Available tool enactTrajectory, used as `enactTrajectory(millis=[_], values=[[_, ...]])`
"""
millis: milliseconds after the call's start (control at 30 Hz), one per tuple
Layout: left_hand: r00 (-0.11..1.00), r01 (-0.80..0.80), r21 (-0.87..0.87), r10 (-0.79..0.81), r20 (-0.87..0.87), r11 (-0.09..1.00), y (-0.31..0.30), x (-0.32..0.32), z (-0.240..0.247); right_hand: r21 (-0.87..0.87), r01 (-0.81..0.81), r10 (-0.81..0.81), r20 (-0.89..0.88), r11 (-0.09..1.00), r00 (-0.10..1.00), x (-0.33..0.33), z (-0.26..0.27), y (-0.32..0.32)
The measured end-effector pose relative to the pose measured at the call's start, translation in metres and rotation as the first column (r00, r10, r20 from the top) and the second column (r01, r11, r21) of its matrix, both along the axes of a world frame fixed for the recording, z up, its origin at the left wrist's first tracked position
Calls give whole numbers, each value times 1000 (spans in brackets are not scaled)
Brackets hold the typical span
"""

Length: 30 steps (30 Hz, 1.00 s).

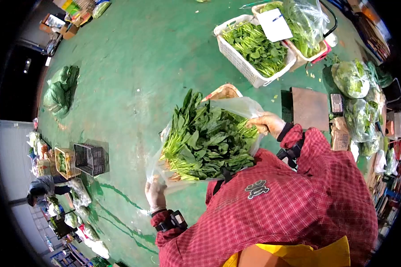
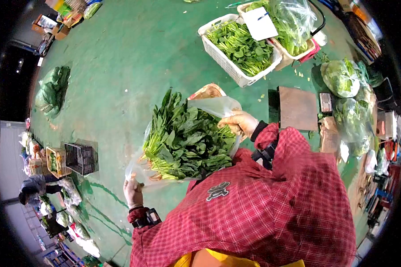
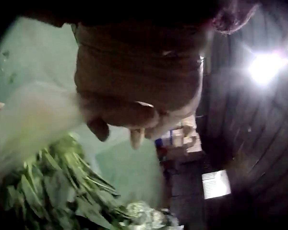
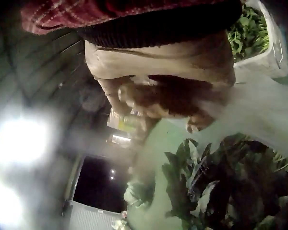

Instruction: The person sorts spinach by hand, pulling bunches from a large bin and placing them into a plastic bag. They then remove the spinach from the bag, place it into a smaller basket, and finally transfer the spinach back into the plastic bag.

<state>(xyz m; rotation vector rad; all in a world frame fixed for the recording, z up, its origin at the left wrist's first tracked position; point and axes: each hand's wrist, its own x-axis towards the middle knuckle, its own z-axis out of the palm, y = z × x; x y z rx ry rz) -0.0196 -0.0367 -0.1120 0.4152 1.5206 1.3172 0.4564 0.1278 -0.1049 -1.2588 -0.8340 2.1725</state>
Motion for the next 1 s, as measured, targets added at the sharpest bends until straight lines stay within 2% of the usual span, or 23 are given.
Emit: enactTrajectory(millis=[33, 67, 167, 233, 267, 300, 333, 367, 400, 433, 467, 500, 533, 567, 600, 633, 667, 733, 800, 867, 900, 933, 1000], values=[[994, 28, 12, -27, -110, 1000, -13, 2, 8, 57, 143, -145, 34, 988, 989, -11, 13, -8], [974, 52, 18, -47, -220, 998, -25, 5, 15, 109, 185, -189, 25, 977, 982, -15, 24, -16], [963, 1, 191, 51, -264, 982, -46, 10, 37, 255, 290, -287, -50, 922, 957, -18, 54, -28], [998, -56, 179, 61, -28, 982, -31, 27, 91, 430, 199, -210, -23, 880, 977, -7, 95, -38], [995, 38, 302, -8, -101, 953, -29, 27, 110, 531, 151, -179, 2, 834, 984, -7, 126, -47], [977, -34, 322, 100, -190, 946, -18, 50, 148, 542, 202, -195, -71, 816, 978, -6, 150, -54], [895, -7, 298, 138, -423, 955, -14, 46, 162, 559, 265, -229, -135, 786, 964, -3, 172, -57], [822, 244, 413, 39, -568, 877, -11, 46, 183, 609, 366, -238, -283, 703, 929, 2, 188, -60], [437, 459, 257, 36, -899, 851, 1, 53, 200, 647, 457, -221, -414, 611, 883, 14, 201, -65], [-357, 393, 6, 159, -920, 919, 11, 61, 218, 612, 454, -289, -353, 648, 890, 34, 228, -81], [-756, 302, 62, 279, -592, 951, 22, 69, 235, 571, 452, -345, -293, 685, 892, 52, 255, -99], [-690, 415, 183, 439, -576, 891, 33, 90, 248, 579, 554, -395, -389, 598, 832, 64, 260, -113], [-467, 556, 256, 552, -691, 791, 46, 119, 259, 579, 646, -424, -487, 498, 764, 77, 263, -128], [-52, 686, 395, 582, -811, 611, 56, 148, 274, 638, 672, -438, -517, 375, 736, 92, 268, -143], [423, 715, 570, 398, -814, 406, 63, 177, 289, 609, 731, -456, -580, 307, 675, 107, 273, -159], [701, 661, 707, 131, -701, 251, 69, 204, 302, 573, 782, -457, -642, 246, 615, 122, 277, -176], [821, 570, 810, -135, -555, 136, 71, 227, 316, 532, 824, -447, -700, 195, 558, 137, 279, -191], [780, 439, 898, -505, -370, 19, 74, 264, 338, 537, 834, -435, -725, 130, 535, 170, 286, -227], [669, 400, 916, -677, -306, -19, 78, 309, 347, 482, 874, -377, -800, 60, 467, 205, 276, -249], [447, 367, 913, -827, -340, -177, 95, 369, 346, 588, 808, -465, -706, 38, 535, 251, 268, -273], [607, 312, 944, -786, -115, 103, 76, 412, 345, 655, 753, -515, -624, 67, 588, 279, 265, -286], [508, 380, 924, -826, -243, -38, 95, 430, 335, 648, 750, -569, -569, 134, 594, 299, 262, -297], [283, 489, 816, -829, -482, -307, 144, 473, 308, 752, 569, -634, -267, 334, 725, 359, 250, -321]])
